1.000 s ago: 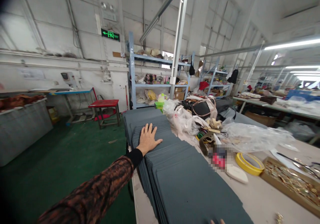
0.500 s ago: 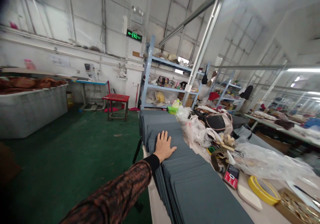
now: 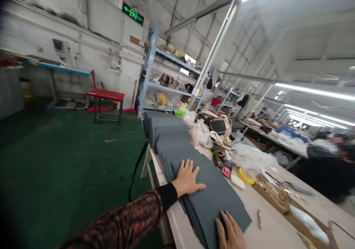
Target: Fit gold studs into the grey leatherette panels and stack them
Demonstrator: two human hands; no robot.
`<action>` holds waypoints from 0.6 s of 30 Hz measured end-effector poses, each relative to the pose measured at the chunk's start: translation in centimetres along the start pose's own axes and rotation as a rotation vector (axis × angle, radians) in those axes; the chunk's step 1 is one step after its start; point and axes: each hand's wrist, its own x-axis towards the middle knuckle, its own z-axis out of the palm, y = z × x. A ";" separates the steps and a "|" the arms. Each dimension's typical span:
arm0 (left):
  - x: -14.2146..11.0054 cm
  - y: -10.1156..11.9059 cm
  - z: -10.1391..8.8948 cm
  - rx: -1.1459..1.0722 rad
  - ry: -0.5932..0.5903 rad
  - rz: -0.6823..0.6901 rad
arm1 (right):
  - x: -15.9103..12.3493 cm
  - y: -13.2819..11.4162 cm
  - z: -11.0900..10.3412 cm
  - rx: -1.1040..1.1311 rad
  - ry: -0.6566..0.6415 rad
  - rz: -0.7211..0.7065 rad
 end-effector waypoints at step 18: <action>1.3 2.2 0.7 0.222 -0.062 0.126 | 0.9 -4.4 -3.2 -0.047 -0.033 0.379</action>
